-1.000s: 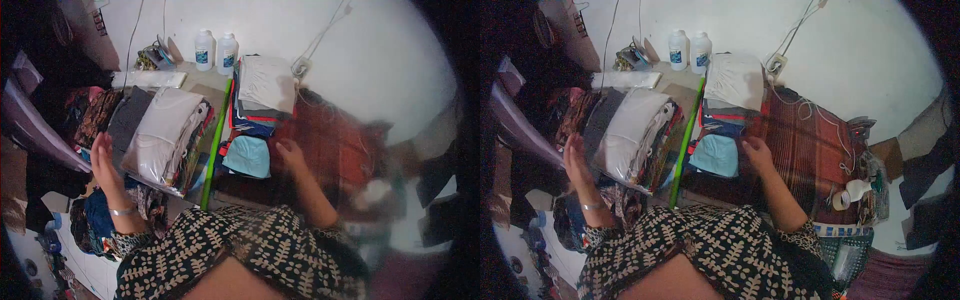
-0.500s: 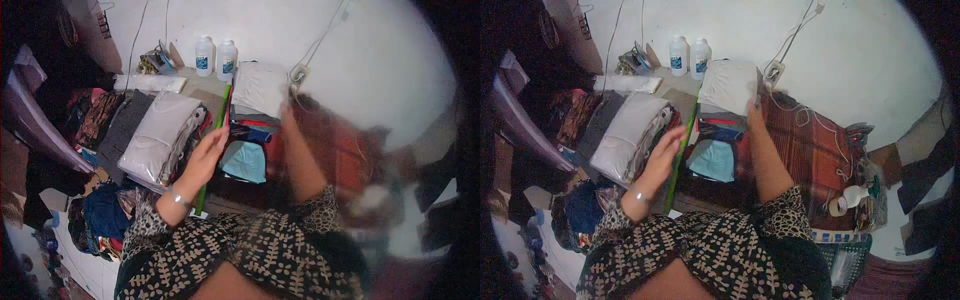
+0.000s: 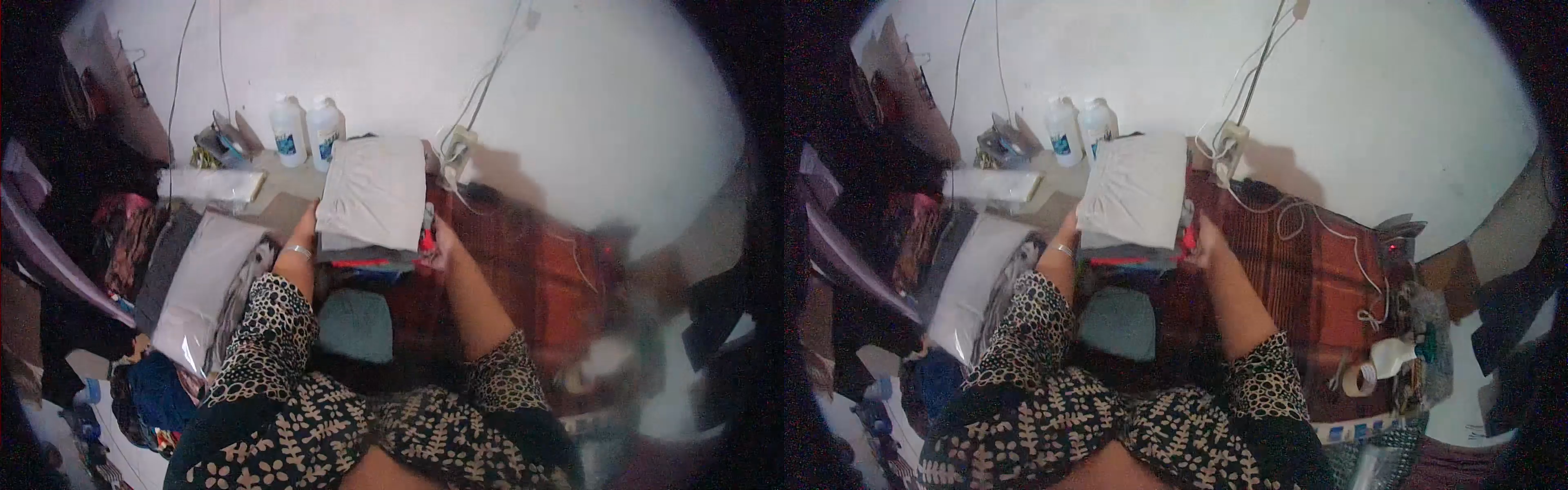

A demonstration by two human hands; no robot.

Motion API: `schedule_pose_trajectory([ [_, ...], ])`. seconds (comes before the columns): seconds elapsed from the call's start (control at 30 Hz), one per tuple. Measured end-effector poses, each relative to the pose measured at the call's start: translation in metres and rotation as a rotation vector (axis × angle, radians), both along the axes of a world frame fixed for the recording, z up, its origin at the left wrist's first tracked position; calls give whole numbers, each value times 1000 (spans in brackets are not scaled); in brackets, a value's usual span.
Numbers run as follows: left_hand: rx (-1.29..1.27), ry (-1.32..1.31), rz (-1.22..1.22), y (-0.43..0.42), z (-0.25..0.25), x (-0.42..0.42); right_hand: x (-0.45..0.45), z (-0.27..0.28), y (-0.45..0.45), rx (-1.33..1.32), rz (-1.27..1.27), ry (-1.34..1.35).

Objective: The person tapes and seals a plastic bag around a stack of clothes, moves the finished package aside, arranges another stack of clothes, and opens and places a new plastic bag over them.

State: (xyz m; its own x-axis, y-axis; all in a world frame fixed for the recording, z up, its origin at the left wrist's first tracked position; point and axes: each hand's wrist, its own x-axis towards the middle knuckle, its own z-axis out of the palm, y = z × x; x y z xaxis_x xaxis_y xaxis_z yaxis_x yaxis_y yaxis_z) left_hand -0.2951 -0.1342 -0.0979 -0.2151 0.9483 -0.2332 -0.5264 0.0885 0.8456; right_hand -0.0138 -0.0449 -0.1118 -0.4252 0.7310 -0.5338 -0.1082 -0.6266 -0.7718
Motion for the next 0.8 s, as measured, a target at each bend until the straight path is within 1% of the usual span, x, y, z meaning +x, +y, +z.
schedule_pose_trajectory([
  [0.07,-29,-19,-63,-7,12,4,-11,17,-10,101,62,328],
  [0.1,-45,-26,-82,-9,16,6,-19,24,-14,115,61,386],
  [0.17,-67,-32,-115,-17,22,11,-29,30,-15,135,42,417],
  [0.37,-80,-30,-167,-24,19,14,-34,24,-9,131,-16,310],
  [0.8,-86,-21,-265,-17,27,19,-26,28,-16,132,-54,280],
])
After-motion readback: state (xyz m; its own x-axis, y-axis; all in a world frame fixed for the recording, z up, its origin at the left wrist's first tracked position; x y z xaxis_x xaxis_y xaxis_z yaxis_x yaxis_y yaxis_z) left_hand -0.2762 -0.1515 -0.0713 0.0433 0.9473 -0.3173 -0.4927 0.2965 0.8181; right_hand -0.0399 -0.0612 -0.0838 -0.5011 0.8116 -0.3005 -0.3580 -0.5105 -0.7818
